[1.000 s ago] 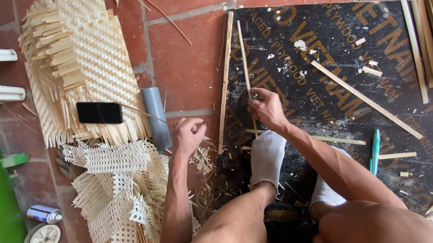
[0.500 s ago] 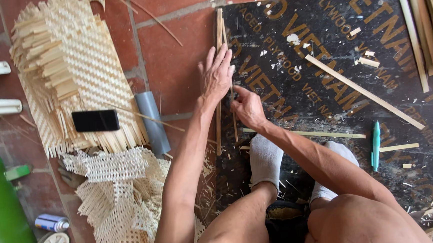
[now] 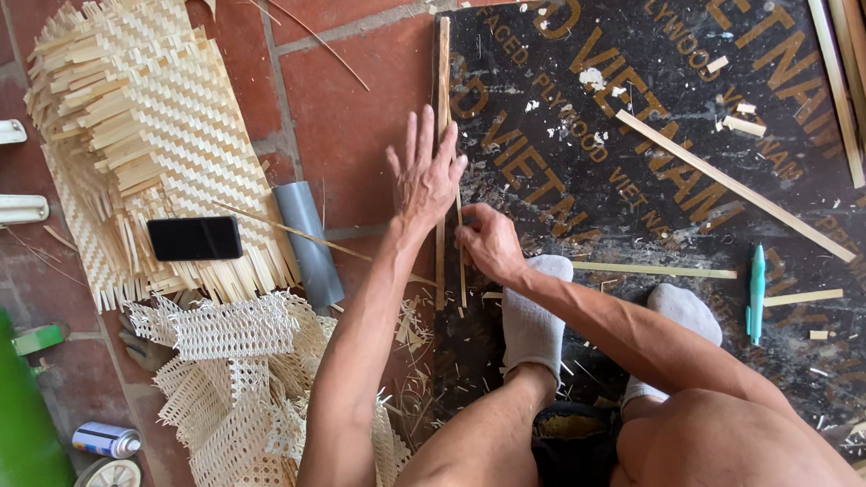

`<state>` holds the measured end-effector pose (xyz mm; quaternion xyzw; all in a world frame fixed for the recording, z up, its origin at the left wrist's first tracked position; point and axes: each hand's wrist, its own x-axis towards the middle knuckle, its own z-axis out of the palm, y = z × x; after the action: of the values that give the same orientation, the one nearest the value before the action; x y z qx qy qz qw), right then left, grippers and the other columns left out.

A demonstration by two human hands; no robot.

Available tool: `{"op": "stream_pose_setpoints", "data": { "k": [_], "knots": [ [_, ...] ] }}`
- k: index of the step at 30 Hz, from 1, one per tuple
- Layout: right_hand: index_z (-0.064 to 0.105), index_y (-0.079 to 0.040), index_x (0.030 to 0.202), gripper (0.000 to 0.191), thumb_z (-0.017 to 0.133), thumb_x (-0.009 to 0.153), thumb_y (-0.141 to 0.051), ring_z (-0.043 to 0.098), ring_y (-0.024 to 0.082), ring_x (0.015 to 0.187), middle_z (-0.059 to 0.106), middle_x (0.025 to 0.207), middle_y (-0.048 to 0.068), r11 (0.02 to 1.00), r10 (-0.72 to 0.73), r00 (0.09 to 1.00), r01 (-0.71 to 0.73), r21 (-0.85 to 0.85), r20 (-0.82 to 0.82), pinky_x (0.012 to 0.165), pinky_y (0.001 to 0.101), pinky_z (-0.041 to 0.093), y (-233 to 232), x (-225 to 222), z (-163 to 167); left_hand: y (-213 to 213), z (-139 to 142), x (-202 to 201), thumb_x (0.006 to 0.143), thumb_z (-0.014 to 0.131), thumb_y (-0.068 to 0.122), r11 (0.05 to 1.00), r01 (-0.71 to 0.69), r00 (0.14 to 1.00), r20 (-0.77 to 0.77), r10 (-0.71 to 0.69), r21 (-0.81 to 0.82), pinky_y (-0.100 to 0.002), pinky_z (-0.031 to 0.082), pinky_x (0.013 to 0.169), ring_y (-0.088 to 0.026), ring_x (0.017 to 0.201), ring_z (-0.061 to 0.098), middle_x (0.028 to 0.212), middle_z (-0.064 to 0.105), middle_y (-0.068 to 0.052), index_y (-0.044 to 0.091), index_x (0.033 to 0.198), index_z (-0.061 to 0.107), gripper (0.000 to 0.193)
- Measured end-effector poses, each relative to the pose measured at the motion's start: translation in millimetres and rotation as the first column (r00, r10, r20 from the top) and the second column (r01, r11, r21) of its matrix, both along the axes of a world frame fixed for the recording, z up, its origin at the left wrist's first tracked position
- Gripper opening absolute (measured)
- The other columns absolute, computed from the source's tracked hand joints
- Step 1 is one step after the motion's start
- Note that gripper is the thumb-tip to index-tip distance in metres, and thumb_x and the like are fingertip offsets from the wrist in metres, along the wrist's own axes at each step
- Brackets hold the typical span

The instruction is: The person sits on the floor and arranges thin bamboo strips side by side across a wooden frame laid on a plywood board, aligning them by hand and marking positions with a pen. They gather bundles of bamboo strips, place them one at a time onto the frame, and press them flat with their hand and foot.

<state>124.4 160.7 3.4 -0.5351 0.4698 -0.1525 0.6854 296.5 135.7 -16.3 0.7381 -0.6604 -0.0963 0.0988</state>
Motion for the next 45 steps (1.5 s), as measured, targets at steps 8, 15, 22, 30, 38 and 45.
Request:
{"op": "stream_pose_setpoints", "data": {
  "k": [8, 15, 22, 30, 38, 45],
  "knots": [
    [0.068, 0.007, 0.102, 0.016, 0.058, 0.091, 0.002, 0.062, 0.015, 0.05, 0.073, 0.076, 0.013, 0.975, 0.113, 0.993, -0.116, 0.188, 0.027, 0.044, 0.0302, 0.053, -15, 8, -1, -13, 2, 3, 0.1, 0.062, 0.033, 0.992, -0.066, 0.997, -0.043, 0.071, 0.11, -0.077, 0.018, 0.113, -0.037, 0.156, 0.012, 0.169, 0.016, -0.016, 0.02, 0.15, 0.054, 0.052],
    [0.049, 0.001, 0.098, 0.011, 0.053, 0.091, 0.008, 0.072, 0.019, 0.069, 0.068, 0.082, 0.013, 0.934, -0.305, 0.842, 0.357, -0.035, 0.445, 0.063, 0.0329, 0.066, -68, -21, 7, 74, -10, -7, 0.101, 0.068, 0.019, 0.869, -0.45, 0.806, -0.512, 0.297, -0.206, -0.038, 0.053, 0.108, -0.029, 0.122, 0.065, 0.133, 0.067, -0.01, 0.009, 0.137, 0.067, 0.037],
    [0.067, 0.002, 0.102, 0.023, 0.044, 0.099, 0.001, 0.074, 0.017, 0.063, 0.07, 0.073, 0.01, 0.939, -0.057, 0.998, 0.062, -0.338, 0.024, 0.055, 0.0302, 0.06, -169, 2, 4, 97, -9, -65, 0.091, 0.068, 0.006, 0.849, -0.424, 0.868, -0.408, 0.282, -0.315, -0.041, 0.051, 0.1, -0.032, 0.114, 0.061, 0.123, 0.061, -0.013, 0.005, 0.13, 0.067, 0.038],
    [0.068, 0.003, 0.103, 0.026, 0.043, 0.103, 0.0, 0.072, 0.015, 0.06, 0.073, 0.077, 0.011, 0.76, -0.2, 0.955, 0.292, -0.581, 0.218, 0.048, 0.0278, 0.057, -221, 21, -15, 97, -6, -65, 0.098, 0.064, 0.004, 0.857, -0.394, 0.89, -0.37, 0.266, -0.331, -0.044, 0.049, 0.101, -0.033, 0.114, 0.059, 0.126, 0.062, -0.014, 0.004, 0.133, 0.065, 0.036],
    [0.073, 0.001, 0.097, 0.017, 0.056, 0.095, -0.002, 0.069, 0.022, 0.063, 0.072, 0.077, 0.016, 0.679, 0.236, 0.968, -0.228, -0.698, -0.087, 0.052, 0.0364, 0.056, -81, -48, -17, 108, -18, -60, 0.095, 0.069, 0.006, 0.821, -0.477, 0.824, -0.485, 0.293, -0.314, -0.044, 0.052, 0.104, -0.033, 0.122, 0.061, 0.131, 0.062, -0.014, 0.003, 0.135, 0.061, 0.042],
    [0.074, 0.003, 0.1, 0.021, 0.059, 0.093, -0.01, 0.062, 0.011, 0.064, 0.07, 0.078, 0.007, 0.996, 0.075, 0.988, -0.08, 0.035, 0.134, 0.058, 0.0324, 0.052, -34, -106, 20, 166, 28, -80, 0.086, 0.072, 0.001, 0.906, -0.334, 0.929, -0.253, 0.27, -0.258, -0.047, 0.048, 0.102, -0.037, 0.117, 0.059, 0.128, 0.062, -0.016, -0.001, 0.135, 0.059, 0.051]
  ]
}}
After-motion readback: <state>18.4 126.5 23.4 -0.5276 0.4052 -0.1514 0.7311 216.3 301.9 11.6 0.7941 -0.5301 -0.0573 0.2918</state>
